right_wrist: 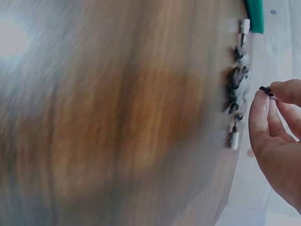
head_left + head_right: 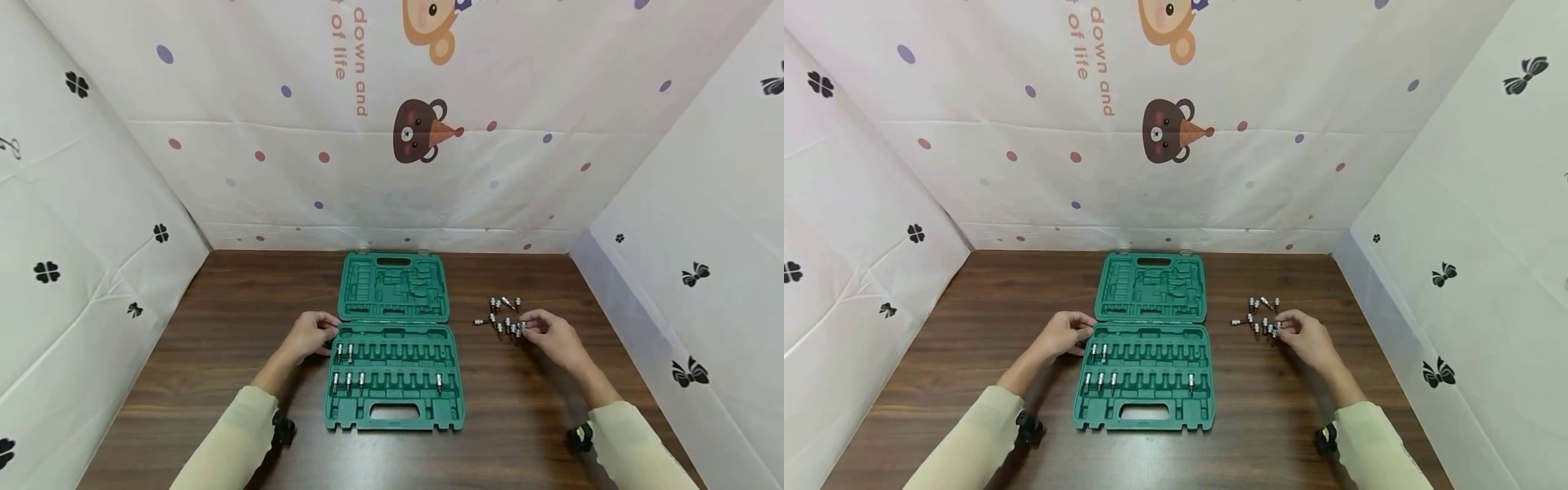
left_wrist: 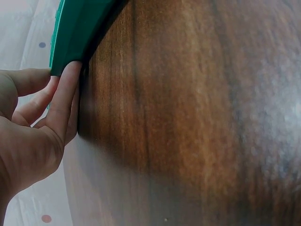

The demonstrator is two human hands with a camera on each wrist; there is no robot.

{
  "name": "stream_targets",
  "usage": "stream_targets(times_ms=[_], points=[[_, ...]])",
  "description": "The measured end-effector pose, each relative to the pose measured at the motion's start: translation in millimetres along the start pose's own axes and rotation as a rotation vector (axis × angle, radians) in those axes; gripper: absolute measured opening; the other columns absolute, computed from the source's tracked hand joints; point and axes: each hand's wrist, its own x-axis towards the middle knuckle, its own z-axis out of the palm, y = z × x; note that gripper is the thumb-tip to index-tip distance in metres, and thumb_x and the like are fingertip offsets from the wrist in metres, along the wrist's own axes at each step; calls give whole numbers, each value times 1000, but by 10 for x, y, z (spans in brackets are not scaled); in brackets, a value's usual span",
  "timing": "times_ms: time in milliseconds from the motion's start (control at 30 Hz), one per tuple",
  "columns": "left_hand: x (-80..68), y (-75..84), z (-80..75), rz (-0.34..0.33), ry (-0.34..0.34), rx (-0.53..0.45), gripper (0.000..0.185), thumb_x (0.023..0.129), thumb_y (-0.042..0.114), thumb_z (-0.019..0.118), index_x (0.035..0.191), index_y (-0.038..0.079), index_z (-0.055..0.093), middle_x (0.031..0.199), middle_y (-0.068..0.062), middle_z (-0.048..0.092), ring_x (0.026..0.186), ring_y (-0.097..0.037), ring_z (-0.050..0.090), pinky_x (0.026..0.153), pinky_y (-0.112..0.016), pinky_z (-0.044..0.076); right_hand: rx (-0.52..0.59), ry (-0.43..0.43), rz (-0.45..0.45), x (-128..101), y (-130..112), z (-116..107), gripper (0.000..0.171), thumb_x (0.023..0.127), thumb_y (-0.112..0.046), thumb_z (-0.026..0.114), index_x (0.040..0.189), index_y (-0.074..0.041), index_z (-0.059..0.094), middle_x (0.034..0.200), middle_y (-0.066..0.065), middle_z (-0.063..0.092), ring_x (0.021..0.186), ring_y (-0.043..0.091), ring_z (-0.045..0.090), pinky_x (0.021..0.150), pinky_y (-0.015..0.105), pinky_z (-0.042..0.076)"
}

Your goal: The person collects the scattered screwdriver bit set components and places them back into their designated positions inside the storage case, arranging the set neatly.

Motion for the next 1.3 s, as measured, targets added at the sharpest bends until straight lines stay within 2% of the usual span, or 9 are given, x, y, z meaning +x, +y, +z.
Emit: stream_targets(times_ms=[200, 533, 800, 1033, 1300], points=[[-2, -2, -5, 6, -5, -9, 20, 104, 2, 57, 121, -4, 67, 107, -18, 63, 88, -23, 67, 70, -40, 65, 85, -35, -13, 20, -160, 28, 23, 97, -10, 71, 119, -2, 68, 108, 14, 73, 98, 22, 67, 74, 23, 55], [-14, -8, -1, 2, 8, -14, 20, 104, 1, 58, 120, -4, 68, 106, -18, 63, 87, -23, 67, 69, -40, 65, 205, -102, -11, 56, -441, 192, 23, 98, -7, 70, 119, -1, 67, 109, 17, 72, 96, 18, 68, 69, 26, 56], [16, -23, -10, 1, 0, -22, 19, 103, 1, 58, 120, -4, 67, 107, -19, 63, 86, -23, 67, 69, -41, 65, 298, -149, -71, 82, -621, 291, 22, 98, -6, 70, 118, 1, 67, 114, 20, 70, 99, 19, 69, 75, 25, 57], [11, -15, -8, -1, -6, -24, 20, 104, 0, 57, 120, -5, 67, 106, -18, 63, 85, -22, 67, 69, -41, 65, 379, -203, -111, 90, -779, 388, 16, 99, -7, 68, 114, -2, 67, 115, 23, 69, 96, 14, 70, 83, 35, 62], [13, -23, -8, -4, 1, -20, 20, 104, 2, 57, 120, -4, 67, 107, -19, 63, 86, -23, 68, 70, -41, 65, 427, -258, -125, 96, -964, 526, 19, 101, -10, 67, 117, 0, 66, 116, 23, 69, 99, 25, 70, 84, 43, 62]])
